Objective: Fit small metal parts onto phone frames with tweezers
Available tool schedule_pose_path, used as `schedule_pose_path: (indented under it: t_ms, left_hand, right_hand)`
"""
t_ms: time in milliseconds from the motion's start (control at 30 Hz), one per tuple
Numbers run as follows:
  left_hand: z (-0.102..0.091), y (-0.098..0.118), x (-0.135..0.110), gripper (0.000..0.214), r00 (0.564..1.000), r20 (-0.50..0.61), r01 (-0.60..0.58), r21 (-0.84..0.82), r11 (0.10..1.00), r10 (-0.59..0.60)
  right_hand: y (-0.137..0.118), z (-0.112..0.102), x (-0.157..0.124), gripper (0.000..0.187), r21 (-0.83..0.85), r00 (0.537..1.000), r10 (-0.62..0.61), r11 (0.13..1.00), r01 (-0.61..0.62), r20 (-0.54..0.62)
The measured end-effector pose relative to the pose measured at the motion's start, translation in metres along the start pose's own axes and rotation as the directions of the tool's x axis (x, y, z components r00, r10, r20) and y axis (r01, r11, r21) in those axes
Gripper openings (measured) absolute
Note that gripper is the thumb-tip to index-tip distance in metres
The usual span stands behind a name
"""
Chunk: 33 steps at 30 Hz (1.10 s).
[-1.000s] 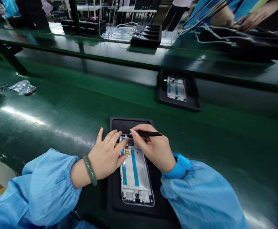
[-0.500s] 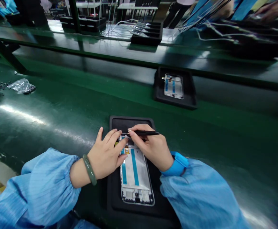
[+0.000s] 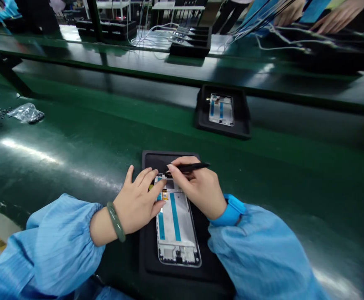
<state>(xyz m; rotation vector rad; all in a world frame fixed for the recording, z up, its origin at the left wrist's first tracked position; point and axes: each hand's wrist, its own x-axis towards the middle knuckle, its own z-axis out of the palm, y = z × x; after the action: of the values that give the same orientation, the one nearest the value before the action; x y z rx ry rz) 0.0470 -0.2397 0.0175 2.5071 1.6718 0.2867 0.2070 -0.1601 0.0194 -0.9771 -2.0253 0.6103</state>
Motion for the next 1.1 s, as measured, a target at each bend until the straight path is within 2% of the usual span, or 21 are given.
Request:
schedule_pose_path:
  t_ms: [133, 233, 367, 467, 633, 1100]
  left_hand:
    - [0.0, -0.001, 0.0, 0.042, 1.0, -0.006, -0.004, -0.017, 1.0, 0.004]
    - [-0.002, -0.004, 0.002, 0.039, 1.0, -0.028, -0.002, -0.077, 0.997, -0.001]
    - [-0.002, -0.012, 0.013, 0.027, 0.99, -0.122, 0.042, -0.207, 0.977, -0.068]
    - [0.0, -0.016, 0.023, 0.018, 0.98, -0.162, 0.074, -0.243, 0.967, -0.115]
    - [0.001, -0.017, 0.032, 0.013, 0.976, -0.154, 0.113, -0.25, 0.962, -0.155]
    - [0.001, -0.015, 0.032, 0.01, 0.975, -0.144, 0.129, -0.259, 0.957, -0.171]
  right_hand:
    - [0.009, -0.004, -0.003, 0.006, 0.076, 0.998, 0.04, 0.996, -0.037, -0.04]
    - [0.015, -0.006, -0.005, 0.007, 0.085, 0.999, 0.041, 0.996, -0.041, -0.006]
    - [0.019, -0.007, -0.006, 0.008, 0.119, 0.999, 0.036, 0.992, -0.04, 0.041]
    - [0.02, -0.009, -0.006, 0.008, 0.154, 0.995, 0.027, 0.987, -0.041, 0.091]
    - [0.019, -0.01, -0.006, 0.006, 0.114, 0.993, -0.024, 0.993, 0.011, 0.111]
    - [0.018, -0.012, -0.006, 0.009, 0.091, 0.987, -0.108, 0.991, 0.098, 0.115]
